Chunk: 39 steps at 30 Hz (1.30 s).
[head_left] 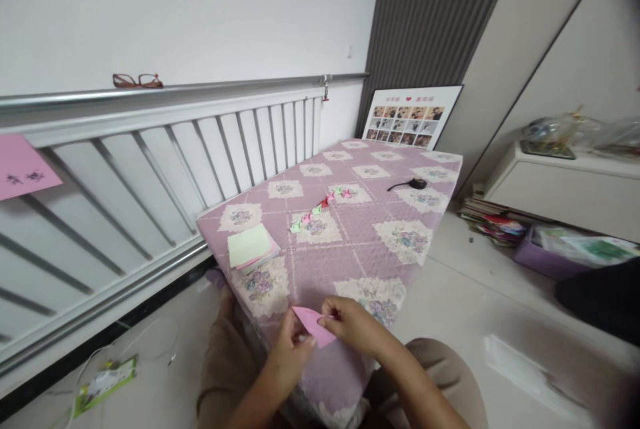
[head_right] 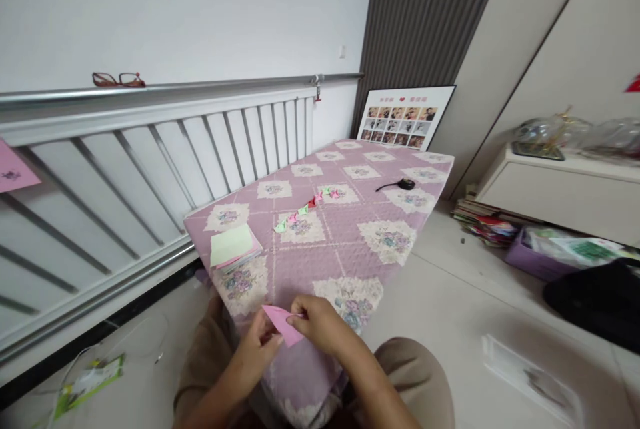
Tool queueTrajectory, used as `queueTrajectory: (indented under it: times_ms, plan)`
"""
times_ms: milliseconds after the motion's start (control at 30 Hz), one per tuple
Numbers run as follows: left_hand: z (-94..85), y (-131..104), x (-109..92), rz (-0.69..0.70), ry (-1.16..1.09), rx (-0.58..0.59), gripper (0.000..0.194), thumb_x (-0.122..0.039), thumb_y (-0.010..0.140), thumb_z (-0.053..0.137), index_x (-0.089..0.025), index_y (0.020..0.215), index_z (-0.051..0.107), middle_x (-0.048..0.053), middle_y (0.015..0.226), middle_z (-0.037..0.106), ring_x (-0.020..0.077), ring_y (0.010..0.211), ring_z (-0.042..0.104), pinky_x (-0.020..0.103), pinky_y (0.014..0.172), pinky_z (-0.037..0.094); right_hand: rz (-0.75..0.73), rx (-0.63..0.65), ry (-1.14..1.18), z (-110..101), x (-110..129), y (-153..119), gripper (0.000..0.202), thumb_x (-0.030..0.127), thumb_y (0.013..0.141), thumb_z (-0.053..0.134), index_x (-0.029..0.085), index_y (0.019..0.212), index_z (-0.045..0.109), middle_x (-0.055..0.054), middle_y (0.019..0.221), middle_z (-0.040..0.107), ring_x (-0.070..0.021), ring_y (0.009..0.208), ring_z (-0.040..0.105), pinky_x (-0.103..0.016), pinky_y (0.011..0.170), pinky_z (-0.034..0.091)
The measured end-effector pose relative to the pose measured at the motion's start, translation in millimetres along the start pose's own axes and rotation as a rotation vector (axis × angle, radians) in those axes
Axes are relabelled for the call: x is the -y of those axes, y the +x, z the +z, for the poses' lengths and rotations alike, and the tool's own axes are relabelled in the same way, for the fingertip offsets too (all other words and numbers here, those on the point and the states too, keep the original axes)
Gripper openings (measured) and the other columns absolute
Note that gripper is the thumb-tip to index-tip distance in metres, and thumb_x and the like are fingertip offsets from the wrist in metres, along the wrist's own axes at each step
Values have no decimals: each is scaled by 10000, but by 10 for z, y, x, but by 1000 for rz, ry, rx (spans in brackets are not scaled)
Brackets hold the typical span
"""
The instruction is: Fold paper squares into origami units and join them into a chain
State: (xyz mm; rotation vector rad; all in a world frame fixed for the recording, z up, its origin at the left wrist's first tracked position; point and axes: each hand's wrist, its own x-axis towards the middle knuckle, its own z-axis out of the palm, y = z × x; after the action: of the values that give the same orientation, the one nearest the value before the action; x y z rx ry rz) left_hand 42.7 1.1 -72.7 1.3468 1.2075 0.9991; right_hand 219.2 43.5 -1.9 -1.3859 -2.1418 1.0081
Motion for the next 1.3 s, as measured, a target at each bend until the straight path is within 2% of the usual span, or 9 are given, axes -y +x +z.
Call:
queueTrajectory:
  times_ms: [33,100,200,267,367,567,867,1067,1300]
  plan:
    - [-25,-8,-60,-23,-26,93,468,-156,755,524,-135,1223,526,101,1117,633,169,923,604,288,847,459,-37,-11,36,10,47,-19,109,235,793,563,174,706,541,56,644,505,-89,610,435,-199,563,303]
    - [-76,-38,-137,-126,-4,155,372,-212,789,507,-116,1135,604,63,883,678,159,752,600,268,715,462,-102,-17,45,32,140,-54,122,220,789,578,177,686,530,62,623,485,-87,593,426,-204,561,295]
    - [-139,-107,-184,-210,51,161,365,-308,825,497,-109,1086,658,3,605,608,137,562,515,245,583,404,-202,-64,-60,49,266,-112,127,210,790,610,183,686,542,55,632,519,-103,635,471,-236,663,337]
    - [-171,-157,-217,-236,31,138,383,-361,829,508,-104,1055,680,-13,533,561,126,512,470,242,557,380,-249,-119,-118,45,329,-159,71,212,786,638,195,763,573,36,701,575,-129,714,521,-278,758,354]
    - [-200,-227,-299,-253,-133,88,419,-423,818,540,-97,1038,684,7,576,590,126,532,490,246,563,386,-279,-189,-143,28,380,-229,121,227,810,634,212,920,586,-10,837,625,-168,820,562,-313,801,380]
    - [-195,-339,-471,-235,-509,41,454,-459,718,704,-102,995,674,72,774,667,164,726,591,280,696,451,-442,-298,-182,63,388,-302,114,253,888,542,220,976,606,-70,972,642,-196,943,590,-354,846,445]
    - [-198,-380,-529,-189,-515,60,373,-451,743,699,-136,943,691,79,818,684,183,787,611,297,745,477,-548,-451,-318,74,431,-373,174,242,899,506,257,1004,643,-86,1057,639,-207,980,591,-370,823,476]
    - [-178,-367,-566,-232,-537,54,417,-460,694,729,-116,926,689,82,805,677,191,787,616,319,766,474,-537,-405,-346,63,418,-395,131,216,881,508,236,871,637,-86,1055,644,-214,978,581,-380,829,455]
    - [-203,-337,-473,-195,-439,157,425,-441,785,642,-101,1039,672,77,788,673,175,761,615,317,769,460,-403,-137,-244,-21,461,-395,66,269,858,572,229,861,625,-80,1054,644,-218,989,583,-375,842,439]
